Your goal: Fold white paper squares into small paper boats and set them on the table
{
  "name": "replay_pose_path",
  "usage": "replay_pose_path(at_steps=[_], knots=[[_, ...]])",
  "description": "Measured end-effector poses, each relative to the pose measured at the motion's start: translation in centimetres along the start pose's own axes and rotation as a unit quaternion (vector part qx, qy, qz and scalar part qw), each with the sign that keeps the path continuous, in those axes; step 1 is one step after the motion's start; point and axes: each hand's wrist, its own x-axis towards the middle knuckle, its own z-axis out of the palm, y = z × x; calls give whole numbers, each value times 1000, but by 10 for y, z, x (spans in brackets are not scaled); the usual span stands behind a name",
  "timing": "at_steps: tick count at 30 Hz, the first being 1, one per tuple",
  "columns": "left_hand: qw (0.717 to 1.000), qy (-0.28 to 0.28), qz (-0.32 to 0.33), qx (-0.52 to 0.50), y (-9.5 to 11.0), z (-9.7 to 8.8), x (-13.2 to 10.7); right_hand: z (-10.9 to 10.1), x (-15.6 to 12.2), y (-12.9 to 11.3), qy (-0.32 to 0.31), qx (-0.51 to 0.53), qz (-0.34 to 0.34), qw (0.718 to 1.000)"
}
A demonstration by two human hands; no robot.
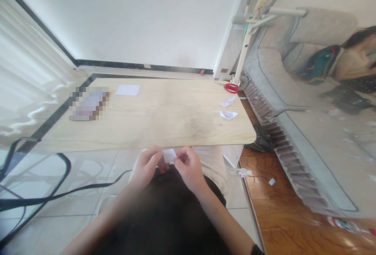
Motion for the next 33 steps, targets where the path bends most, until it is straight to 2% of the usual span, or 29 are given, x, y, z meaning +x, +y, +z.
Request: replay_pose_path(at_steps=[18,33], knots=[[1000,-12,1,-18,-7,-2,-1,-2,1,-1,-8,-29,10,999],[1000,-11,-5,-17,-6,-2,-2,-1,1,-2,-7,11,38,999]])
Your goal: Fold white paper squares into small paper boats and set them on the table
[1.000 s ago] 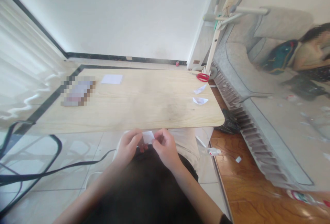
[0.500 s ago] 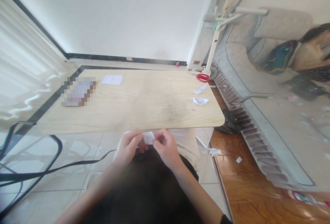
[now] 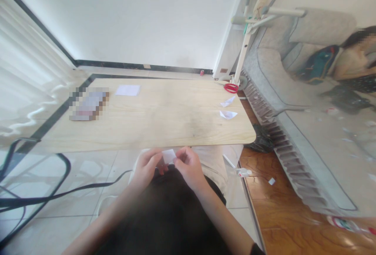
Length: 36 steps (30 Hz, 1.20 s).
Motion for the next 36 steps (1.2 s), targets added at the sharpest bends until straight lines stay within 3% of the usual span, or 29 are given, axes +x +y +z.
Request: replay_pose_path(at_steps=[23,36], knots=[[999,33,-2,22,-2,1,0,4,-2,1,12,42,13,999],[998,57,30,19,-10,4,0,12,2,6,65,241,51,967]])
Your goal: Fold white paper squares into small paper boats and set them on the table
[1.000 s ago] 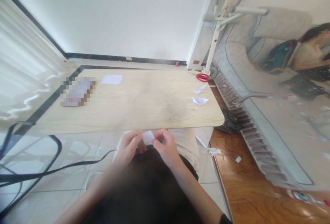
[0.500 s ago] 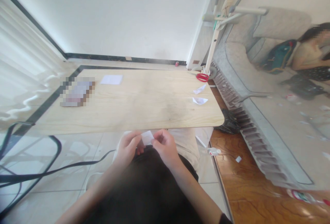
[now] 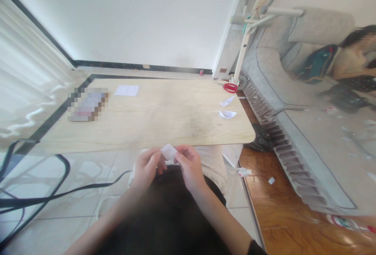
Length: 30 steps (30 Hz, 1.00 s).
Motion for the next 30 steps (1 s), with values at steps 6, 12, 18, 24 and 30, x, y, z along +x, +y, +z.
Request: replay_pose_path(at_steps=[6,12,18,24,30], knots=[[1000,0,5,-12,-1,0,0,1,0,-4,-8,12,11,1000],[1000,-7,19,7,-2,-1,1,0,0,-5,-5,18,21,1000],[999,-15,28,27,0,-1,2,0,2,-6,-5,26,20,999],[999,-17,36,35,1,-1,1,0,2,-8,-6,29,30,999],[998,-18,40,38,1,-1,1,1,2,-8,-6,29,27,999]])
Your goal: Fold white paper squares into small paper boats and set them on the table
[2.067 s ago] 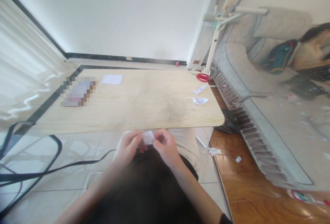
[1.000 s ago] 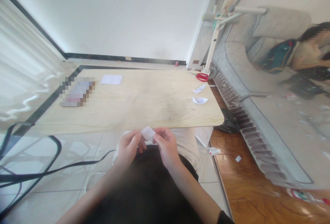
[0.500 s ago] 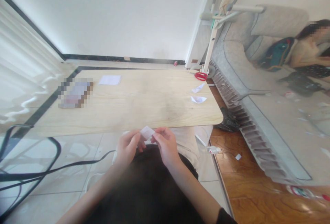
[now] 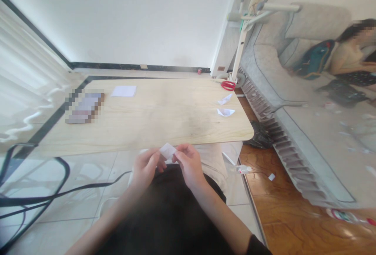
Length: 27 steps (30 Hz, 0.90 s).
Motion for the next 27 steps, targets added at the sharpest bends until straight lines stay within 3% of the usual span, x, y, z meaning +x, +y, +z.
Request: replay_pose_path(at_steps=[10,16,27], knots=[[1000,-3,20,4,-4,0,-3,1,-1,3,12,2,-14,1000],[999,6,-24,-31,4,3,-2,2,-2,6,29,-28,-48,998],[989,-52,-90,-102,9,8,1,-4,-2,10,20,-130,-101,986]])
